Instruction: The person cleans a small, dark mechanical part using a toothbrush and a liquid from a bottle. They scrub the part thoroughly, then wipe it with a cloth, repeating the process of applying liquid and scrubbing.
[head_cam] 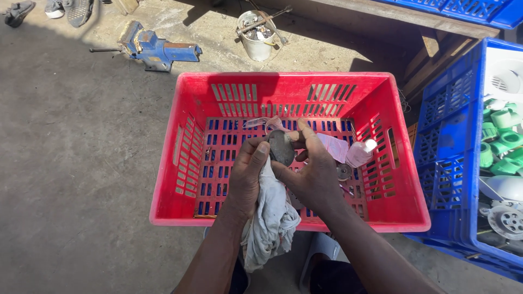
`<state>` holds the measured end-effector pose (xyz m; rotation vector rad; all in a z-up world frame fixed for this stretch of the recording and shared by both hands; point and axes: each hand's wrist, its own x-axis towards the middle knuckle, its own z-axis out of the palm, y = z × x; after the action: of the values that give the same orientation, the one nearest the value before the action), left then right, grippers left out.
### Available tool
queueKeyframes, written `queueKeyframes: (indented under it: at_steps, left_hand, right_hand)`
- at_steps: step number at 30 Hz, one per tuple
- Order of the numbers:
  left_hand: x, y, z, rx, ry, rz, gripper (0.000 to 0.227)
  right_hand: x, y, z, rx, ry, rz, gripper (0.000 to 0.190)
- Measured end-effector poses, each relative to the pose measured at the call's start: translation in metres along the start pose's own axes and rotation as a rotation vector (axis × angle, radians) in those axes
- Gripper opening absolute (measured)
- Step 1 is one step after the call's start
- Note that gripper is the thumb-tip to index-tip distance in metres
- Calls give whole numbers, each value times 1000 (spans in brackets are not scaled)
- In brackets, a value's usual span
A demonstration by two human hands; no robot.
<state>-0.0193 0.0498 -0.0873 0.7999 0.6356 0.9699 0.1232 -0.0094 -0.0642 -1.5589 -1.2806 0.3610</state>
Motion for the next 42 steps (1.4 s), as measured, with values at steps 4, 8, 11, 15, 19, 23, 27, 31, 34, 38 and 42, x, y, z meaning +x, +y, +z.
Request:
queueKeyframes:
  at_steps: [4, 8, 11, 15, 19, 23, 27, 31, 34, 38, 42]
  left_hand:
    - [13, -15, -31, -34, -122, -83, 32]
    - [24, -38, -59, -53, -74, -76, 36]
    - [24, -45, -64, -66, 25, -49, 39]
    - [-20, 20, 6, -79, 11, -20, 58]
    - [-17, 29, 11, -82, -75, 10, 70]
    - [-12, 24, 5, -85, -61, -34, 62]
    - [-3, 16, -16, -121, -25, -49, 60]
    - [2, 10, -17, -204, -61, -37, 65]
    - [-3, 15, -7, -269, -86, -26, 67]
    - [-8, 18, 3, -320, -110, -15, 62]
    - [-14, 37, 21, -335, -143, -26, 62]
  right_hand:
    - [0, -5, 5, 82, -85, 40, 105]
    - [-6, -15, -4, 86, -235, -86, 91]
    - [7, -20, -34, 246, -383, 48, 102]
    - [35, 100, -104, -1, 33, 289, 53]
    - [49, 189, -141, -488, -15, 610, 66]
    - [43, 188, -115, -675, -110, 715, 80]
    - [10, 208, -97, -1310, -401, 82, 27]
    - [0, 256, -80, -1444, 13, -323, 28]
    - [0, 259, -76, -1375, 42, -359, 28]
    - [1, 287, -73, -1377, -218, -215, 21]
    - [15, 292, -77, -1379, -417, -99, 26]
